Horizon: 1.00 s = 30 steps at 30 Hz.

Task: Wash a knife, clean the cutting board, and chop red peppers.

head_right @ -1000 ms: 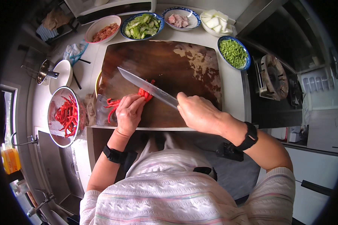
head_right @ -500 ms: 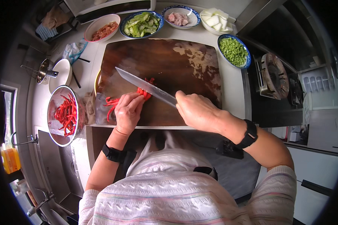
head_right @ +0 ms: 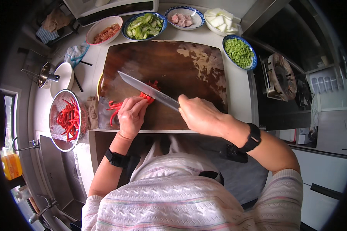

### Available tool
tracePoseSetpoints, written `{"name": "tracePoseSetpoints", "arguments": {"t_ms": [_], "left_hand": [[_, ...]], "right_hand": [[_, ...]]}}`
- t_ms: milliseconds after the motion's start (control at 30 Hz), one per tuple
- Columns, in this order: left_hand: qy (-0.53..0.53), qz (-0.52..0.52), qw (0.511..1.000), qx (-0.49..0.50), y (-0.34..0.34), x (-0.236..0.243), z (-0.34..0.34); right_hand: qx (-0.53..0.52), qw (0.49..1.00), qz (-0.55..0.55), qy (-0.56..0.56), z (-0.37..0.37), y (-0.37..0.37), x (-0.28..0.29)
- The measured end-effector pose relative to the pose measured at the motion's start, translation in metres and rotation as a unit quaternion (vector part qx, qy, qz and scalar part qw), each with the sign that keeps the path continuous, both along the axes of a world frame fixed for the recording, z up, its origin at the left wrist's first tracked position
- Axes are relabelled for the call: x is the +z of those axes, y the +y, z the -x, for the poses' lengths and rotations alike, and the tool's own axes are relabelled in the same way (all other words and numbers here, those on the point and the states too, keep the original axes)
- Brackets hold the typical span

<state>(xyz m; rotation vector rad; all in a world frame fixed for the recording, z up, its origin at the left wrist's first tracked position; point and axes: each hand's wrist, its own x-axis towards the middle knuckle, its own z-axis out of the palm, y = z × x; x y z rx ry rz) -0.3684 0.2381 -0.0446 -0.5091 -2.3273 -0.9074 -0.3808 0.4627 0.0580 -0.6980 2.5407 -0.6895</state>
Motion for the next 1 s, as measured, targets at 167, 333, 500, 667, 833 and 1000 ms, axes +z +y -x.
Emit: {"name": "tracePoseSetpoints", "arguments": {"t_ms": [167, 333, 500, 667, 833, 1000], "left_hand": [[-0.016, -0.001, 1.0, -0.001, 0.001, 0.003, 0.0], [-0.004, -0.001, 1.0, -0.007, 0.002, 0.002, 0.002], [-0.015, 0.008, 1.0, 0.003, -0.001, 0.002, -0.002], [-0.018, 0.009, 1.0, 0.003, 0.001, 0.005, -0.002], [-0.021, 0.016, 1.0, -0.005, 0.0, 0.004, 0.0], [-0.029, 0.054, 0.998, 0.017, 0.002, 0.026, -0.005]], "right_hand": [[0.014, 0.999, -0.03, -0.021, 0.001, 0.003, 0.004], [-0.016, 1.0, 0.014, -0.001, -0.002, -0.007, -0.023], [0.0, 1.0, 0.018, 0.006, -0.001, -0.002, -0.005], [0.007, 0.999, -0.02, -0.036, 0.001, -0.005, 0.005], [-0.024, 1.0, -0.01, -0.014, -0.002, -0.016, -0.02], [-0.012, 1.0, -0.008, -0.001, -0.001, -0.016, -0.021]]}}
